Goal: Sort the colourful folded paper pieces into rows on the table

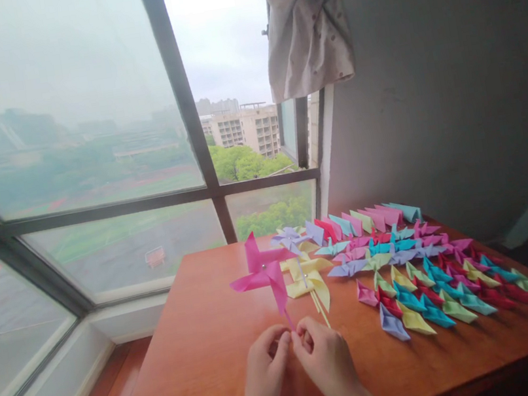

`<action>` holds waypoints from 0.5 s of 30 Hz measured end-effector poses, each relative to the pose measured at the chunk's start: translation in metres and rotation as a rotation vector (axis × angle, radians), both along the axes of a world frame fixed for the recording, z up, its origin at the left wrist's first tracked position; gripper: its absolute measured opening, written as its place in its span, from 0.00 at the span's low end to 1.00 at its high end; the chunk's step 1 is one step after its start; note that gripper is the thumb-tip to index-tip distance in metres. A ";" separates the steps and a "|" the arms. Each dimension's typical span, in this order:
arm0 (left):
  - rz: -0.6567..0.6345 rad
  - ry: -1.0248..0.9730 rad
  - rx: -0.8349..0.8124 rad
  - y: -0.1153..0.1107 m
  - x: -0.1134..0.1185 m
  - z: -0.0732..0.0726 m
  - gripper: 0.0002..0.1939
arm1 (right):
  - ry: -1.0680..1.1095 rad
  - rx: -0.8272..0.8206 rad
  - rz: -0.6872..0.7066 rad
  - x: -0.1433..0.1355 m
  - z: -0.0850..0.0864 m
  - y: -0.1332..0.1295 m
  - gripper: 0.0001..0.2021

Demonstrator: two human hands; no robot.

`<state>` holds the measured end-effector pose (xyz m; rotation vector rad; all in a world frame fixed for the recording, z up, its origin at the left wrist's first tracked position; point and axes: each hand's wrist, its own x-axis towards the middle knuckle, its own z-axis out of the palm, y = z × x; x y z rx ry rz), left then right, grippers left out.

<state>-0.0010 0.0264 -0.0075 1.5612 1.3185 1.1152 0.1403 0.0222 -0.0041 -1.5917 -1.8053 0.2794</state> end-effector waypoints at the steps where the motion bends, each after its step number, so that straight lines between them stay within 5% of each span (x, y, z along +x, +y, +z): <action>1: 0.011 -0.052 -0.016 0.001 -0.001 0.000 0.17 | 0.003 0.009 0.017 -0.005 0.000 -0.002 0.07; 8: 0.102 -0.167 -0.106 0.004 -0.004 0.008 0.21 | 0.043 -0.009 0.105 -0.018 0.003 -0.004 0.09; 11: 0.176 -0.045 -0.049 0.012 -0.018 0.012 0.22 | 0.122 -0.027 0.158 -0.005 0.001 -0.001 0.10; 15: 0.295 0.295 -0.010 0.042 -0.065 0.018 0.23 | 0.211 0.005 0.070 0.027 -0.012 0.003 0.15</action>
